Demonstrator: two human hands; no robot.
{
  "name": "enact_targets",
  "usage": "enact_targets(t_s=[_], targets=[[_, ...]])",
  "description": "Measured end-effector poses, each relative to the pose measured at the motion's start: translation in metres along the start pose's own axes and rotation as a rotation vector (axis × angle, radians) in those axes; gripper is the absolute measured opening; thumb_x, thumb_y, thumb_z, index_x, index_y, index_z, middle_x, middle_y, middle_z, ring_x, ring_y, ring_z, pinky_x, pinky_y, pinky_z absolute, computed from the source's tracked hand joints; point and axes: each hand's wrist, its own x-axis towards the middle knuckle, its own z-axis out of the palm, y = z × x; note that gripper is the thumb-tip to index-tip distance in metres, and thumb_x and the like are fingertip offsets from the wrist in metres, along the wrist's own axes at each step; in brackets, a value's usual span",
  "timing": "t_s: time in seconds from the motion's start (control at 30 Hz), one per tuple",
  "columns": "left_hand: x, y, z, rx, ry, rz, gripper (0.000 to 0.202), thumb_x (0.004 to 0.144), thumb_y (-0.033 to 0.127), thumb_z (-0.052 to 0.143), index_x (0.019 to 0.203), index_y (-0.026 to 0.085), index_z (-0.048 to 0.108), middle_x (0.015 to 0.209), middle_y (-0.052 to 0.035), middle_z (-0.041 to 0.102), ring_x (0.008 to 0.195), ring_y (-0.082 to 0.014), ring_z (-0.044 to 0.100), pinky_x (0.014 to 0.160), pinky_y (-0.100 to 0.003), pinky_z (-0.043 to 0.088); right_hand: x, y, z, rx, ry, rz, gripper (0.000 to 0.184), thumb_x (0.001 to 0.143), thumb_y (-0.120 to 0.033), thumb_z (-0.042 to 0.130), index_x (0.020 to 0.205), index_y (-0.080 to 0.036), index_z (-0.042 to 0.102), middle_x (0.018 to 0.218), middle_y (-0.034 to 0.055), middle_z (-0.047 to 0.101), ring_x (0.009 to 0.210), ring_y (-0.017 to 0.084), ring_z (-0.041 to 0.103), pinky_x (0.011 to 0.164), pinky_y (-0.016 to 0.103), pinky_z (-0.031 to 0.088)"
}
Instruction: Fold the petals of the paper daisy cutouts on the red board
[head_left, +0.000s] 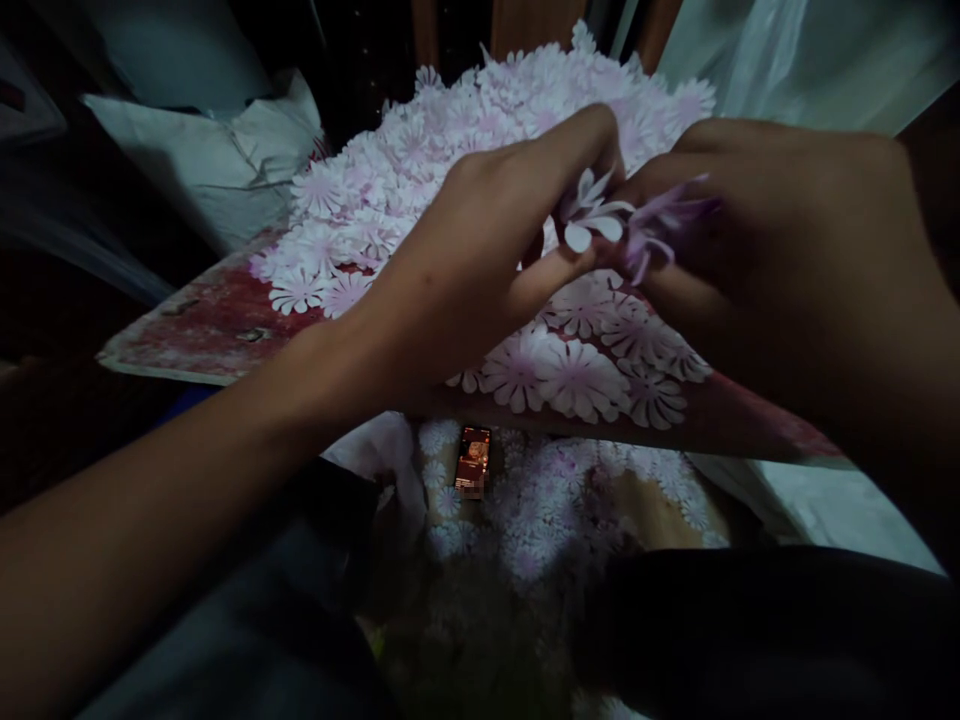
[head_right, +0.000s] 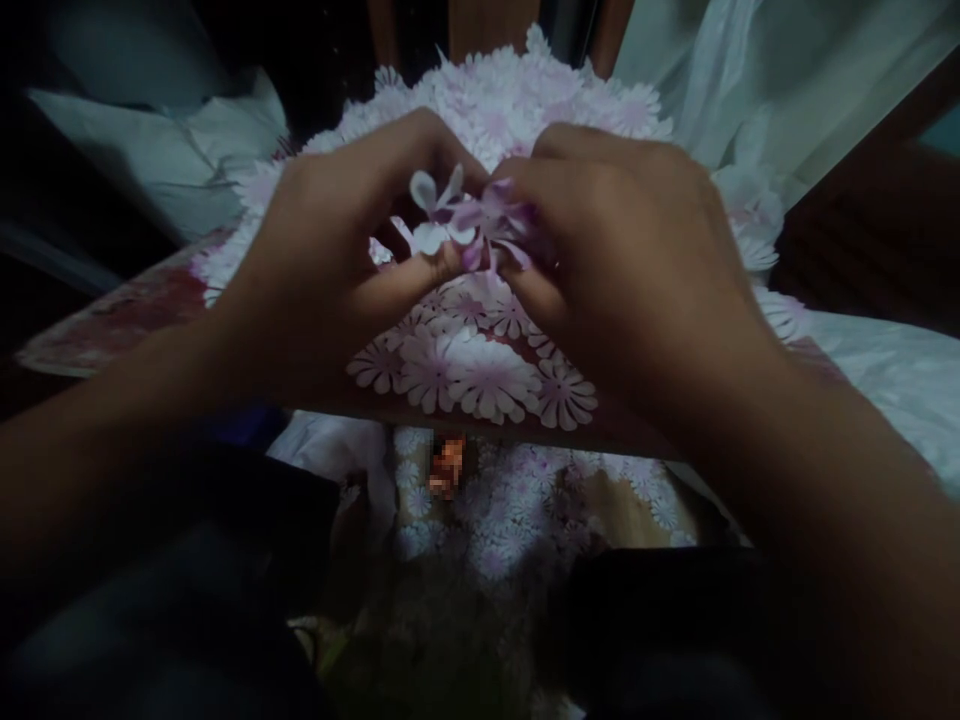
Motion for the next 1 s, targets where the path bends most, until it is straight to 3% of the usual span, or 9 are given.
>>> enact_targets(t_s=[0.27,0.4,0.5,0.6,0.7,0.8,0.87,0.93,1.0], targets=[[0.003,-0.005,-0.006,0.057,0.054,-0.051,0.017,0.09,0.019,0.049,0.094,0.014,0.065,0.088,-0.0058,0.065,0.079,-0.0135,0.056,0.069,-0.03,0.042,0.003,0.005,0.0,0.015,0.04,0.0,0.018,0.088,-0.032,0.062,0.1,-0.021,0.068,0.094,0.0051,0.064,0.094,0.028,0.063,0.083,0.041,0.052],[0.003,-0.01,-0.012,0.075,0.085,-0.069,0.021,0.093,0.021,0.045,0.099,0.016,0.065,0.094,-0.0059,0.066,0.083,-0.0129,0.058,0.071,-0.03,0.045,0.004,0.015,0.004,0.011,0.022,0.094,0.035,0.089,-0.041,0.063,0.117,-0.021,0.066,0.109,0.0087,0.064,0.106,0.033,0.061,0.092,0.048,0.05],[0.002,-0.01,-0.013,0.06,0.097,-0.057,0.02,0.09,0.018,0.051,0.104,0.016,0.064,0.099,-0.0052,0.065,0.083,-0.0125,0.055,0.072,-0.03,0.044,0.002,0.023,0.012,0.022,-0.073,0.175,0.082,0.081,-0.055,0.069,0.151,-0.032,0.033,0.145,0.0137,0.044,0.101,0.034,0.064,0.092,0.055,0.049],[0.0,-0.009,-0.012,0.105,0.068,-0.056,0.021,0.089,0.018,0.056,0.108,0.019,0.062,0.099,-0.0027,0.063,0.079,-0.011,0.05,0.072,-0.029,0.04,0.001,0.03,0.02,0.018,-0.173,0.19,0.112,0.072,-0.062,0.074,0.157,-0.036,0.006,0.156,0.0177,0.028,0.103,0.04,0.064,0.091,0.061,0.048],[0.0,-0.013,-0.008,0.083,0.105,-0.036,0.022,0.085,0.017,0.06,0.107,0.019,0.063,0.093,-0.0019,0.063,0.074,-0.0117,0.047,0.07,-0.03,0.037,0.0,0.034,0.026,0.034,-0.175,0.107,0.087,0.077,-0.049,0.074,0.152,-0.028,0.033,0.143,0.0143,0.047,0.117,0.041,0.057,0.096,0.057,0.047],[0.001,-0.019,-0.005,0.035,0.184,0.025,0.021,0.084,0.015,0.06,0.104,0.015,0.067,0.085,-0.0029,0.064,0.066,-0.0116,0.045,0.068,-0.031,0.035,-0.001,0.037,0.029,0.08,-0.176,0.072,0.038,0.083,-0.032,0.067,0.12,-0.023,0.065,0.111,0.0084,0.067,0.103,0.033,0.064,0.089,0.049,0.052],[0.001,-0.022,-0.004,0.043,0.181,0.026,0.021,0.085,0.014,0.058,0.103,0.015,0.069,0.082,-0.0035,0.065,0.063,-0.0122,0.044,0.07,-0.032,0.036,-0.001,0.036,0.029,0.122,-0.173,0.085,0.021,0.081,-0.027,0.067,0.101,-0.022,0.072,0.092,0.005,0.071,0.09,0.03,0.067,0.082,0.045,0.054],[0.001,-0.022,-0.004,0.04,0.156,0.006,0.02,0.087,0.017,0.057,0.103,0.017,0.069,0.083,-0.0039,0.067,0.064,-0.014,0.049,0.074,-0.034,0.038,-0.001,0.034,0.029,0.149,-0.162,0.102,0.02,0.082,-0.026,0.065,0.1,-0.024,0.073,0.089,0.0043,0.072,0.087,0.028,0.068,0.082,0.043,0.055],[0.0,-0.021,-0.005,0.006,0.138,-0.017,0.019,0.09,0.023,0.055,0.102,0.019,0.068,0.087,-0.0037,0.068,0.068,-0.0161,0.056,0.076,-0.035,0.039,-0.001,0.031,0.028,0.106,-0.158,0.127,0.037,0.087,-0.034,0.061,0.123,-0.026,0.066,0.112,0.0077,0.069,0.096,0.029,0.067,0.087,0.044,0.054]])
